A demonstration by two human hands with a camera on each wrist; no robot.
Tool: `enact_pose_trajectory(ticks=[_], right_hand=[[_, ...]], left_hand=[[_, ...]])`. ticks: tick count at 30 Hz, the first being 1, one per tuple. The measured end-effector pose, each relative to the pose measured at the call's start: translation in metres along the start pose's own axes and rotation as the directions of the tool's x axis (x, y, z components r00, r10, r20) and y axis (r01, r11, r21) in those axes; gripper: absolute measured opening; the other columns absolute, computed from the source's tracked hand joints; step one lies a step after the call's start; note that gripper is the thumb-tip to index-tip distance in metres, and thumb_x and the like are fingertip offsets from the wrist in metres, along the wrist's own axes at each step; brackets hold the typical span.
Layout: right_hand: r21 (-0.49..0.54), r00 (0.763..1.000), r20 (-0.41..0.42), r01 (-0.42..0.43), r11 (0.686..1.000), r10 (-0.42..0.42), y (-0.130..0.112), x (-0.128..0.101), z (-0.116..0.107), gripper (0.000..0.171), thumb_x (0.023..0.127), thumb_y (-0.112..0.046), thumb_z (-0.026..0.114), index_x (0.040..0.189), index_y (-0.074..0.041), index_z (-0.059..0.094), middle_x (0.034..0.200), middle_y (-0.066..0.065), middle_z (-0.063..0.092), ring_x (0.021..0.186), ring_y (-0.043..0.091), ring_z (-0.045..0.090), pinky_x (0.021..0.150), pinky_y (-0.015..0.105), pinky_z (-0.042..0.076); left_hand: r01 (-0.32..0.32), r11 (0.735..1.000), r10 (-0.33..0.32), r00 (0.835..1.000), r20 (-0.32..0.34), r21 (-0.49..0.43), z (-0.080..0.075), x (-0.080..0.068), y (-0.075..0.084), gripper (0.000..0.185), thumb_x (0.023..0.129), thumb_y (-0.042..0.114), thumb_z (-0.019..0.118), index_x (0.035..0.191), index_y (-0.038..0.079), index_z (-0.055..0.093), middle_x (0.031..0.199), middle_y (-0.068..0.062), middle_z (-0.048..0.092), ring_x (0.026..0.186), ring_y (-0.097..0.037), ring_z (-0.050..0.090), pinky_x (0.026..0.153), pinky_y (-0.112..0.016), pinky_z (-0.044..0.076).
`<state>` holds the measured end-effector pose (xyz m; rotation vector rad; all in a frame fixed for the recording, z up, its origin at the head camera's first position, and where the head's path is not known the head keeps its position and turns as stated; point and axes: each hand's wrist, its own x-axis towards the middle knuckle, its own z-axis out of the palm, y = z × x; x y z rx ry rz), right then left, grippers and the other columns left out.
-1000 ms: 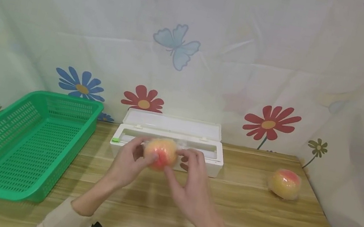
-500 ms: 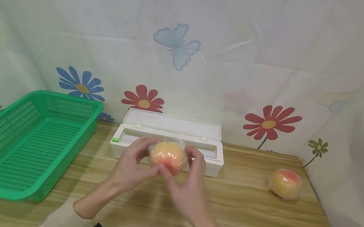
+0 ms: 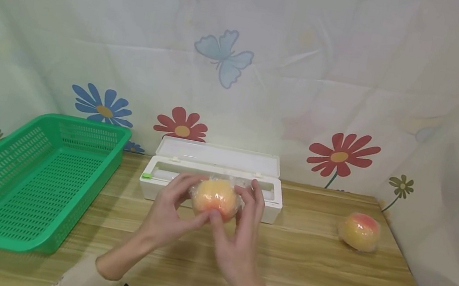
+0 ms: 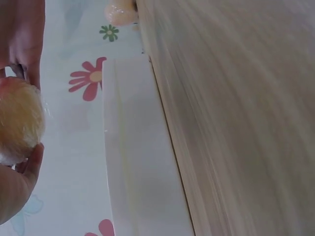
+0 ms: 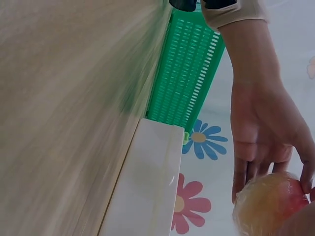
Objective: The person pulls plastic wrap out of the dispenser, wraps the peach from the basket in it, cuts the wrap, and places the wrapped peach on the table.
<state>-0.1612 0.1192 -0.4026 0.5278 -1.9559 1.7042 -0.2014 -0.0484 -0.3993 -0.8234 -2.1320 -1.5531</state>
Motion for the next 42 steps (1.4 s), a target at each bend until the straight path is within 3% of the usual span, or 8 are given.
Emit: enact_pose_trajectory(ticks=[4, 10, 13, 23, 28, 32, 36, 42], right_hand=[[-0.029, 1.0, 0.007, -0.001, 1.0, 0.001, 0.0, 0.001, -0.001, 0.047, 0.098, 0.002, 0.063, 0.142, -0.003, 0.047, 0.165, 0.007, 0.013, 0.153, 0.027, 0.008, 0.118, 0.06, 0.021], [0.125, 0.992, 0.124, -0.001, 0.992, -0.015, 0.0, 0.008, -0.008, 0.055, 0.098, 0.01, 0.058, 0.147, 0.005, 0.032, 0.148, 0.021, 0.041, 0.136, 0.028, 0.042, 0.112, 0.027, 0.037], [0.085, 0.985, 0.168, 0.008, 0.996, -0.022, 0.003, 0.011, -0.012, 0.06, 0.096, 0.008, 0.06, 0.149, 0.008, 0.031, 0.147, 0.024, 0.043, 0.135, 0.025, 0.045, 0.111, 0.023, 0.035], [0.079, 0.94, 0.337, -0.079, 0.994, 0.048, 0.014, 0.019, -0.029, 0.053, 0.093, 0.0, 0.071, 0.141, 0.001, 0.05, 0.137, 0.015, 0.049, 0.118, 0.024, 0.051, 0.101, 0.021, 0.044], [0.112, 0.934, 0.354, -0.091, 0.99, 0.046, 0.017, 0.023, -0.035, 0.048, 0.093, -0.002, 0.071, 0.136, 0.006, 0.051, 0.15, 0.02, 0.037, 0.134, 0.032, 0.041, 0.105, 0.021, 0.042], [0.119, 0.908, 0.413, -0.132, 0.984, 0.071, 0.016, 0.025, -0.037, 0.053, 0.097, -0.007, 0.068, 0.142, 0.004, 0.042, 0.146, 0.022, 0.043, 0.129, 0.029, 0.049, 0.099, 0.025, 0.048], [0.095, 0.89, 0.449, -0.137, 0.986, 0.081, 0.015, 0.027, -0.039, 0.063, 0.099, -0.008, 0.066, 0.153, 0.002, 0.034, 0.134, 0.024, 0.053, 0.113, 0.023, 0.059, 0.092, 0.027, 0.053], [-0.027, 0.886, 0.436, -0.162, 0.986, 0.158, 0.015, 0.032, -0.044, 0.051, 0.101, -0.012, 0.066, 0.145, 0.007, 0.05, 0.129, 0.021, 0.059, 0.106, 0.028, 0.06, 0.088, 0.026, 0.054]], left_hand=[[-0.008, 1.0, 0.008, 1.0, -0.026, -0.016, 0.0, -0.001, -0.002, 0.06, 0.081, 0.016, 0.086, 0.135, 0.005, 0.061, 0.129, -0.005, 0.056, 0.112, -0.019, 0.061, 0.092, -0.035, 0.056], [-0.023, 1.0, 0.023, 1.0, 0.004, -0.008, -0.004, 0.0, -0.001, 0.063, 0.082, 0.019, 0.085, 0.138, 0.005, 0.06, 0.132, -0.005, 0.056, 0.115, -0.021, 0.06, 0.092, -0.037, 0.056], [-0.027, 1.0, 0.027, 0.999, 0.027, -0.014, -0.005, 0.0, 0.0, 0.068, 0.083, 0.02, 0.082, 0.144, 0.004, 0.055, 0.138, -0.006, 0.057, 0.119, -0.021, 0.06, 0.094, -0.038, 0.055], [-0.028, 0.999, 0.033, 0.989, 0.144, -0.042, -0.003, 0.0, 0.004, 0.057, 0.091, 0.016, 0.07, 0.144, 0.005, 0.053, 0.135, -0.006, 0.059, 0.11, -0.019, 0.062, 0.091, -0.037, 0.056], [-0.023, 1.0, 0.026, 0.978, 0.206, -0.02, -0.004, 0.002, 0.004, 0.065, 0.089, 0.023, 0.081, 0.145, 0.006, 0.053, 0.144, -0.003, 0.046, 0.117, -0.019, 0.056, 0.092, -0.036, 0.055], [0.019, 1.0, -0.017, 0.967, 0.256, -0.006, -0.008, 0.003, 0.006, 0.078, 0.084, 0.025, 0.088, 0.15, 0.01, 0.051, 0.143, -0.002, 0.041, 0.123, -0.018, 0.05, 0.097, -0.037, 0.052], [0.032, 0.999, -0.023, 0.963, 0.267, -0.028, -0.011, 0.005, 0.005, 0.083, 0.083, 0.019, 0.088, 0.154, 0.01, 0.046, 0.142, -0.004, 0.046, 0.124, -0.018, 0.051, 0.1, -0.038, 0.051], [-0.029, 0.999, 0.035, 0.972, 0.233, -0.029, -0.014, 0.008, 0.006, 0.063, 0.091, 0.017, 0.081, 0.146, 0.01, 0.051, 0.132, 0.0, 0.061, 0.116, -0.015, 0.059, 0.095, -0.038, 0.054]])
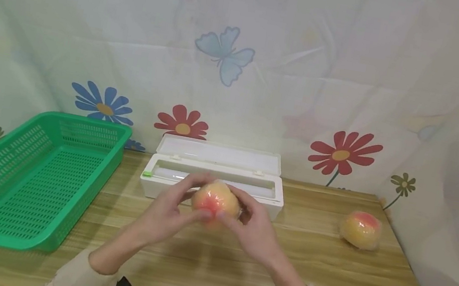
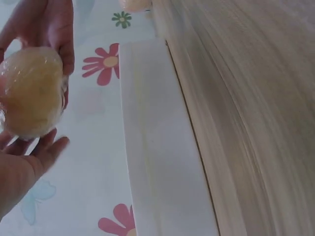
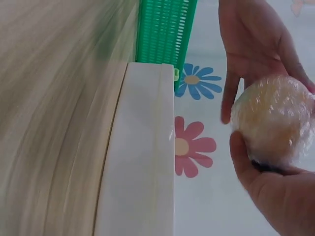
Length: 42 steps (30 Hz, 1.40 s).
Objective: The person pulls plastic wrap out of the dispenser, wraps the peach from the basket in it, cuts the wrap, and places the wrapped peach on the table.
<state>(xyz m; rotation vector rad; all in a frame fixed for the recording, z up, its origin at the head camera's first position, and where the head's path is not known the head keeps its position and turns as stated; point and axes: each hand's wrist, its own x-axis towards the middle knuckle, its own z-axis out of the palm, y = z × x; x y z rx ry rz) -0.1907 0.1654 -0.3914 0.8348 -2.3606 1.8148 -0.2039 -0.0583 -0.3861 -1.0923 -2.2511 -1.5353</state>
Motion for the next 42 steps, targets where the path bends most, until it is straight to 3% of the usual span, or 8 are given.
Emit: enact_pose_trajectory(ticks=[3, 12, 19, 23, 29, 33, 36, 42], right_hand=[[0.014, 0.998, 0.012, -0.063, 0.998, 0.062, 0.001, 0.0, -0.004, 0.053, 0.103, -0.025, 0.065, 0.144, 0.006, 0.052, 0.127, 0.019, 0.062, 0.104, 0.029, 0.062, 0.087, 0.029, 0.056], [0.185, 0.983, -0.048, -0.167, 0.968, 0.178, 0.001, 0.0, 0.006, 0.051, 0.105, -0.026, 0.061, 0.139, 0.011, 0.053, 0.124, 0.023, 0.065, 0.104, 0.02, 0.068, 0.083, 0.034, 0.059], [0.187, 0.96, 0.036, -0.28, 0.942, 0.278, -0.006, 0.0, 0.007, 0.063, 0.107, -0.035, 0.057, 0.152, 0.003, 0.036, 0.148, 0.024, 0.046, 0.13, 0.037, 0.053, 0.098, 0.042, 0.053], [-0.103, 0.997, 0.025, -0.064, 0.993, 0.067, -0.008, -0.003, 0.002, 0.086, 0.095, -0.029, 0.076, 0.161, -0.007, 0.025, 0.164, 0.018, 0.024, 0.146, 0.041, 0.033, 0.105, 0.052, 0.045], [-0.487, 0.956, 0.198, 0.289, 0.825, -0.218, -0.016, -0.011, -0.008, 0.106, 0.072, -0.025, 0.096, 0.16, -0.016, 0.036, 0.164, 0.009, 0.031, 0.144, 0.036, 0.038, 0.106, 0.059, 0.042], [-0.539, 0.939, 0.26, 0.335, 0.773, -0.225, -0.019, -0.017, -0.011, 0.104, 0.07, -0.021, 0.097, 0.157, -0.009, 0.041, 0.155, 0.013, 0.045, 0.137, 0.033, 0.048, 0.104, 0.054, 0.046], [-0.528, 0.943, 0.25, 0.323, 0.785, -0.22, -0.019, -0.021, -0.011, 0.1, 0.072, -0.016, 0.096, 0.156, -0.01, 0.042, 0.151, 0.008, 0.049, 0.132, 0.027, 0.053, 0.102, 0.046, 0.049], [-0.547, 0.965, 0.165, 0.263, 0.795, -0.206, -0.01, -0.038, -0.019, 0.093, 0.068, -0.013, 0.098, 0.148, -0.009, 0.051, 0.14, 0.004, 0.057, 0.118, 0.02, 0.06, 0.092, 0.037, 0.055]], left_hand=[[0.022, 0.998, -0.022, 1.0, 0.003, 0.065, -0.001, -0.001, 0.001, 0.057, 0.095, 0.027, 0.076, 0.145, 0.011, 0.054, 0.138, 0.001, 0.056, 0.115, -0.013, 0.059, 0.092, -0.032, 0.054], [0.106, 0.971, -0.106, 0.994, -0.009, 0.216, 0.01, -0.002, 0.005, 0.108, 0.07, 0.037, 0.097, 0.155, 0.008, 0.036, 0.14, -0.001, 0.047, 0.119, -0.013, 0.054, 0.1, -0.033, 0.05], [0.105, 0.987, -0.1, 0.994, -0.042, 0.126, 0.007, -0.002, 0.006, 0.092, 0.071, 0.02, 0.097, 0.143, 0.013, 0.04, 0.133, 0.004, 0.056, 0.118, -0.01, 0.056, 0.097, -0.034, 0.052], [0.075, 0.979, -0.077, 0.997, 0.001, 0.187, 0.004, -0.003, 0.005, 0.089, 0.07, 0.018, 0.097, 0.142, 0.009, 0.045, 0.136, -0.002, 0.053, 0.114, -0.014, 0.057, 0.094, -0.033, 0.053], [0.043, 0.98, -0.07, 0.988, 0.137, 0.193, 0.01, -0.006, 0.004, 0.087, 0.071, 0.02, 0.097, 0.142, 0.01, 0.048, 0.135, -0.002, 0.046, 0.114, -0.015, 0.054, 0.095, -0.029, 0.051], [0.099, 0.995, -0.103, 0.979, 0.176, 0.03, 0.014, -0.01, 0.003, 0.087, 0.074, 0.016, 0.095, 0.144, 0.013, 0.043, 0.136, 0.003, 0.049, 0.122, -0.012, 0.053, 0.101, -0.031, 0.049], [0.142, 0.986, -0.124, 0.976, 0.178, -0.091, 0.015, -0.013, 0.003, 0.087, 0.076, 0.014, 0.094, 0.145, 0.015, 0.042, 0.139, 0.003, 0.052, 0.128, -0.012, 0.051, 0.105, -0.035, 0.046], [0.159, 0.986, -0.144, 0.963, 0.227, -0.049, 0.009, -0.018, 0.001, 0.078, 0.083, 0.023, 0.089, 0.146, 0.015, 0.044, 0.145, -0.001, 0.052, 0.135, -0.017, 0.049, 0.109, -0.04, 0.044]])
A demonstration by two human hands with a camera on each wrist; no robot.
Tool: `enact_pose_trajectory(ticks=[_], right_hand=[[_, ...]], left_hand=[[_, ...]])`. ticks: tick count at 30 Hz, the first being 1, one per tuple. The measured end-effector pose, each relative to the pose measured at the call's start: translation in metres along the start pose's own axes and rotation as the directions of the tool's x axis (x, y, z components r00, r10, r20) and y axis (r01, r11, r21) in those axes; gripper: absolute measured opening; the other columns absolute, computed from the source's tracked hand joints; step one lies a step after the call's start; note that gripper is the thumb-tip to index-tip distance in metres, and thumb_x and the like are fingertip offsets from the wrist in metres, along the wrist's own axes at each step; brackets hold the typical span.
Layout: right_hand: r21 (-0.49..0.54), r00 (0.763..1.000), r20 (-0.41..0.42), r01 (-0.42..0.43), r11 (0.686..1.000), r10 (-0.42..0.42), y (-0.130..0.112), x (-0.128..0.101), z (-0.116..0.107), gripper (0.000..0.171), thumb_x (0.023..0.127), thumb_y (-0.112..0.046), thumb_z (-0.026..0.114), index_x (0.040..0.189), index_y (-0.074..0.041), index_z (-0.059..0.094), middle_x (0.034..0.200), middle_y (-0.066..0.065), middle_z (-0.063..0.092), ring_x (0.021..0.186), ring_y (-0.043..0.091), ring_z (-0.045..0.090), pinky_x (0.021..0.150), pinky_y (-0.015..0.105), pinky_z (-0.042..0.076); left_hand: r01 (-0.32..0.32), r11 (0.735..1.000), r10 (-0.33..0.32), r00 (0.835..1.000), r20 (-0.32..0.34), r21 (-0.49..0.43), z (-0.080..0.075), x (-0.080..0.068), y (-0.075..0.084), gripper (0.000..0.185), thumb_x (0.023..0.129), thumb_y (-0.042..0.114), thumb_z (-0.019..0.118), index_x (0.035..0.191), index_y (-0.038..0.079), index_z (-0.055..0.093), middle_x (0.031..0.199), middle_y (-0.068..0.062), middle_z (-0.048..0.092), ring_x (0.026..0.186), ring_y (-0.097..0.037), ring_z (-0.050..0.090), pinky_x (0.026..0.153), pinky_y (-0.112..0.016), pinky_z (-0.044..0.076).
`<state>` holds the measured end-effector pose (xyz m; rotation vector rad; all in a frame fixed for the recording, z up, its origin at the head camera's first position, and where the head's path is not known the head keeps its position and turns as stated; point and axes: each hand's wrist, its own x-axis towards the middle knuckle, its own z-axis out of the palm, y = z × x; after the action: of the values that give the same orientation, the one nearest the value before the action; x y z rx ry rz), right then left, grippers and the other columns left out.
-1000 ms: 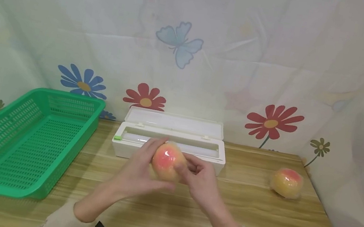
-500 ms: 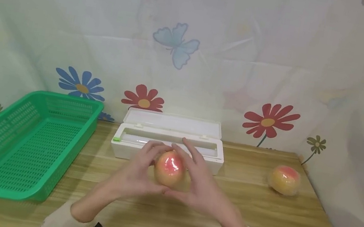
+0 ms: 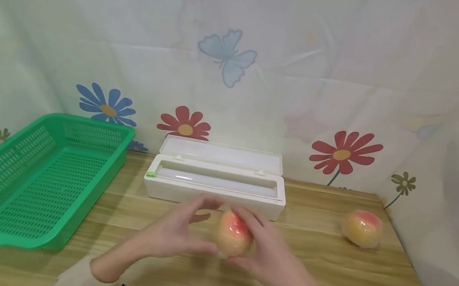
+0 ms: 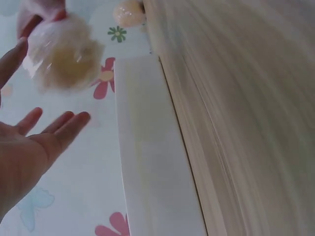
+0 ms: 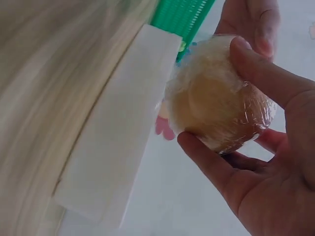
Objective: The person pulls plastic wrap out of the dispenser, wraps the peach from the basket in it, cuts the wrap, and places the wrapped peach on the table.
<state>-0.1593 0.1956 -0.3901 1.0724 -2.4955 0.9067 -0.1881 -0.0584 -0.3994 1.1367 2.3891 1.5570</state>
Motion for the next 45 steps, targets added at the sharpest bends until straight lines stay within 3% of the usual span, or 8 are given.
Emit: enact_pose_trajectory(ticks=[9, 15, 22, 27, 31, 36, 42, 45], right_hand=[[-0.164, 0.939, -0.024, -0.342, 0.925, 0.343, 0.034, -0.051, -0.04, 0.095, 0.063, -0.021, 0.1, 0.144, -0.003, 0.053, 0.128, 0.015, 0.065, 0.108, 0.03, 0.065, 0.084, 0.045, 0.056], [-0.274, 0.905, -0.053, -0.42, 0.865, 0.423, 0.065, -0.086, -0.07, 0.095, 0.06, -0.014, 0.1, 0.138, 0.009, 0.049, 0.121, 0.032, 0.06, 0.107, 0.049, 0.059, 0.085, 0.065, 0.048], [-0.268, 0.839, -0.073, -0.537, 0.8, 0.539, 0.101, -0.132, -0.096, 0.094, 0.064, -0.007, 0.096, 0.134, 0.02, 0.04, 0.118, 0.042, 0.055, 0.105, 0.055, 0.056, 0.081, 0.049, 0.047], [-0.296, 0.799, -0.096, -0.592, 0.749, 0.594, 0.12, -0.156, -0.11, 0.092, 0.066, -0.004, 0.094, 0.13, 0.026, 0.034, 0.113, 0.05, 0.047, 0.102, 0.066, 0.049, 0.082, 0.065, 0.044], [-0.327, 0.834, -0.12, -0.545, 0.772, 0.538, 0.133, -0.168, -0.109, 0.094, 0.057, -0.005, 0.097, 0.126, 0.023, 0.039, 0.105, 0.047, 0.052, 0.094, 0.065, 0.053, 0.076, 0.065, 0.045], [-0.362, 0.804, -0.074, -0.572, 0.736, 0.589, 0.127, -0.164, -0.104, 0.109, 0.06, -0.009, 0.097, 0.137, 0.024, 0.027, 0.116, 0.056, 0.038, 0.101, 0.073, 0.042, 0.08, 0.077, 0.039], [-0.462, 0.848, -0.078, -0.497, 0.734, 0.525, 0.099, -0.122, -0.094, 0.109, 0.07, -0.02, 0.092, 0.146, 0.02, 0.025, 0.138, 0.057, 0.022, 0.125, 0.073, 0.023, 0.096, 0.079, 0.027], [-0.464, 0.871, -0.02, -0.443, 0.767, 0.491, 0.083, -0.09, -0.085, 0.098, 0.082, -0.025, 0.086, 0.148, 0.017, 0.026, 0.147, 0.05, 0.023, 0.135, 0.066, 0.021, 0.102, 0.076, 0.027]], left_hand=[[0.084, 0.964, -0.083, 0.996, -0.014, 0.253, -0.027, -0.023, -0.017, 0.051, 0.093, 0.027, 0.079, 0.137, 0.012, 0.056, 0.14, 0.003, 0.048, 0.131, -0.02, 0.05, 0.11, -0.041, 0.042], [0.118, 0.936, -0.111, 0.993, -0.04, 0.33, -0.043, -0.036, -0.022, 0.042, 0.094, 0.026, 0.078, 0.129, 0.014, 0.061, 0.137, -0.001, 0.049, 0.126, -0.027, 0.052, 0.104, -0.045, 0.046], [0.134, 0.912, -0.13, 0.991, -0.037, 0.387, -0.058, -0.042, -0.027, 0.038, 0.094, 0.022, 0.078, 0.126, 0.011, 0.062, 0.133, -0.004, 0.051, 0.12, -0.031, 0.054, 0.1, -0.047, 0.049], [0.141, 0.894, -0.129, 0.99, -0.058, 0.425, -0.066, -0.045, -0.033, 0.038, 0.093, 0.02, 0.079, 0.125, 0.011, 0.062, 0.136, -0.009, 0.051, 0.124, -0.031, 0.051, 0.103, -0.05, 0.046], [0.14, 0.863, -0.118, 0.99, -0.075, 0.485, -0.068, -0.049, -0.036, 0.036, 0.092, 0.019, 0.079, 0.122, 0.007, 0.063, 0.133, -0.011, 0.053, 0.123, -0.03, 0.051, 0.104, -0.051, 0.045], [0.16, 0.81, -0.129, 0.987, -0.095, 0.564, -0.069, -0.051, -0.039, 0.039, 0.09, 0.018, 0.082, 0.12, 0.003, 0.063, 0.127, -0.011, 0.057, 0.117, -0.029, 0.055, 0.102, -0.048, 0.048], [0.226, 0.712, -0.131, 0.973, -0.191, 0.665, -0.073, -0.054, -0.045, 0.042, 0.087, 0.02, 0.085, 0.118, 0.001, 0.065, 0.124, -0.013, 0.061, 0.118, -0.031, 0.058, 0.103, -0.047, 0.047], [0.246, 0.68, -0.129, 0.967, -0.218, 0.69, -0.074, -0.055, -0.049, 0.042, 0.088, 0.025, 0.084, 0.118, 0.001, 0.066, 0.125, -0.014, 0.062, 0.119, -0.032, 0.058, 0.103, -0.049, 0.047]])
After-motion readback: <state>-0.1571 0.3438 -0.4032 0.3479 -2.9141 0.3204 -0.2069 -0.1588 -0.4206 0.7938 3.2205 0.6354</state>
